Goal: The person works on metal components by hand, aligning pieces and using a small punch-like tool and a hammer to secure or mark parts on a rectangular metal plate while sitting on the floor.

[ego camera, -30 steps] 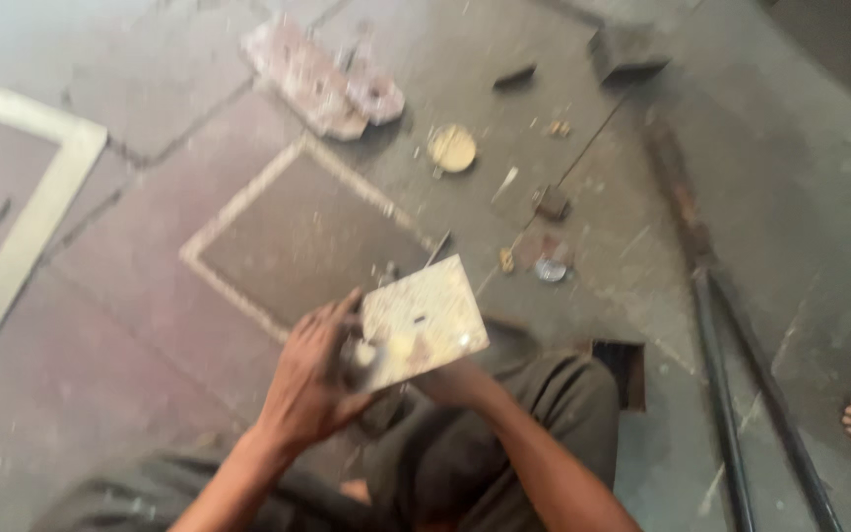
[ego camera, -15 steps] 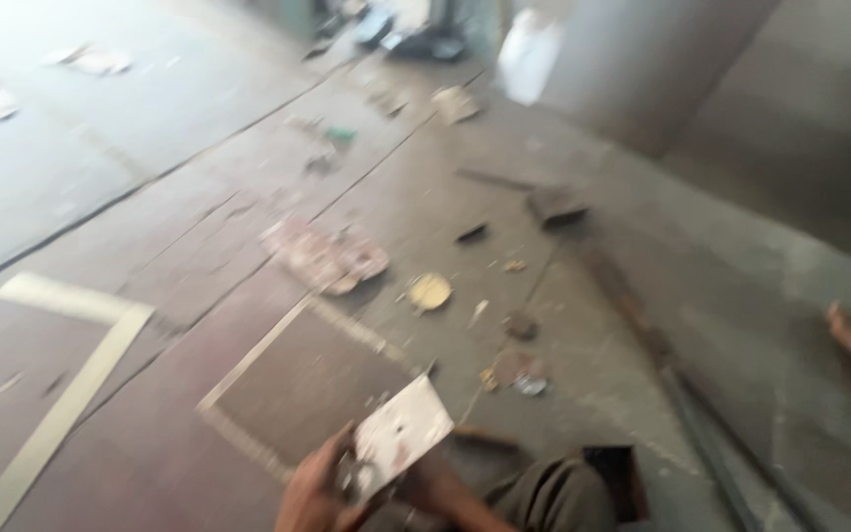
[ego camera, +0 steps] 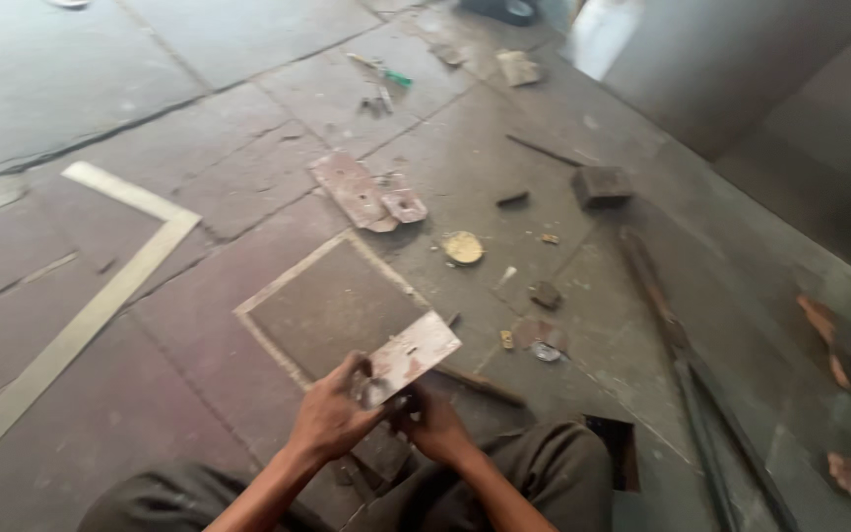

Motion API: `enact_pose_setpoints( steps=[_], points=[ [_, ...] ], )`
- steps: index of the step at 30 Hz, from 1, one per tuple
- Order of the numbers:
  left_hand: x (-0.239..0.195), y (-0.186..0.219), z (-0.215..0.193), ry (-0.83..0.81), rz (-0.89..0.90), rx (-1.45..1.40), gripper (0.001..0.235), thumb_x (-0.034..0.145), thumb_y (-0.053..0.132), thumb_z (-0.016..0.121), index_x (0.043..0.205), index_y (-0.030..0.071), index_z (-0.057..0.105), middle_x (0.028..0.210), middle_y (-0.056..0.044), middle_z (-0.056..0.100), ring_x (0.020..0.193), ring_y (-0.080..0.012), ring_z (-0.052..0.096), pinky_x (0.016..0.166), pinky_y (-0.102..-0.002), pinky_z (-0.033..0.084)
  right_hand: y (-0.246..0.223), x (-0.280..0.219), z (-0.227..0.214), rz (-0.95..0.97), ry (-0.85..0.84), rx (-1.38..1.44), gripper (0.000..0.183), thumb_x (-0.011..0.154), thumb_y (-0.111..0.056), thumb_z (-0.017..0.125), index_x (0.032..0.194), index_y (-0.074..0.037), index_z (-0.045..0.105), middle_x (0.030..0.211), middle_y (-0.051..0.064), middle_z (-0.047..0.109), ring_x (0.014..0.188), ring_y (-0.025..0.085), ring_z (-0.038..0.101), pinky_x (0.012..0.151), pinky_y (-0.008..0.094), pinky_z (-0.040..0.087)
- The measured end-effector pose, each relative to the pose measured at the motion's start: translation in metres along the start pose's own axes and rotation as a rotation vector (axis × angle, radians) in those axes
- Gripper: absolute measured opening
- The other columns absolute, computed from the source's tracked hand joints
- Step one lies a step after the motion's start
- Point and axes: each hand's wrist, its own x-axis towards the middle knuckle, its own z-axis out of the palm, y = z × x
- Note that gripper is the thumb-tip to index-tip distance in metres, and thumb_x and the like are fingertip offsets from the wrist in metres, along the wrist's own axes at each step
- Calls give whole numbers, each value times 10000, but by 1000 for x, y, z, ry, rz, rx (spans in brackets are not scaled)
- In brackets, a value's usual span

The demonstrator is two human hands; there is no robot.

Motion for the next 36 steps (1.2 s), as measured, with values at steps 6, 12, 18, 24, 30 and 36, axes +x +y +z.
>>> enact_pose_setpoints(
  steps=[6, 12, 18, 24, 30, 36],
  points=[
    [-12, 13, -17, -43, -35, -43, 643, 673, 515, 853, 1104, 118, 589, 953, -175, 752, 884, -330, 749, 775, -437, 576, 14, 4, 7, -195, -92, 48, 171, 980, -71, 674, 1146, -32, 678, 950, 57, 766, 877, 184, 785, 740, 302, 606],
    [-10, 0, -11, 2, 50, -15, 557, 713, 457, 825, 1075, 90, 614, 951, -197, 753, 861, -338, 739, 757, -449, 571, 36, 16, 7, 32, 162, -400, 393, 777, -188, 916, 1102, -69, 729, 902, 30, 742, 777, 158, 725, 670, 322, 565],
    [22, -47, -11, 200, -141, -247, 519, 843, 429, 763, 1196, 85, 597, 1036, -206, 744, 936, -318, 734, 788, -423, 566, 45, 12, -7, 187, 171, 418, 417, 942, -275, 780, 1177, 59, 700, 842, 32, 693, 715, 139, 634, 672, 329, 607],
    [35, -83, -23, 97, -522, -934, 680, 901, 260, 746, 1331, -72, 338, 1220, -249, 611, 1068, -278, 667, 831, -437, 613, -79, -3, -35, 25, 113, 118, 813, 900, -206, 797, 1536, -117, 299, 897, 1, 552, 801, 107, 559, 741, 302, 513],
    [19, -50, -33, 223, -235, -869, 503, 920, 341, 712, 1152, -85, 575, 960, -188, 707, 808, -235, 723, 731, -394, 633, -164, -18, -7, -601, 192, -377, 443, 1024, -180, 625, 1456, -120, 550, 1196, 162, 681, 995, 242, 710, 801, 372, 577],
    [11, -37, -37, 345, -13, -665, 424, 1026, 433, 632, 1104, 28, 729, 892, -75, 758, 737, -128, 673, 626, -287, 549, -169, -14, 4, -404, 87, -721, 407, 951, -171, 663, 1356, -137, 671, 866, 105, 676, 773, 310, 677, 709, 425, 538]
  ],
)
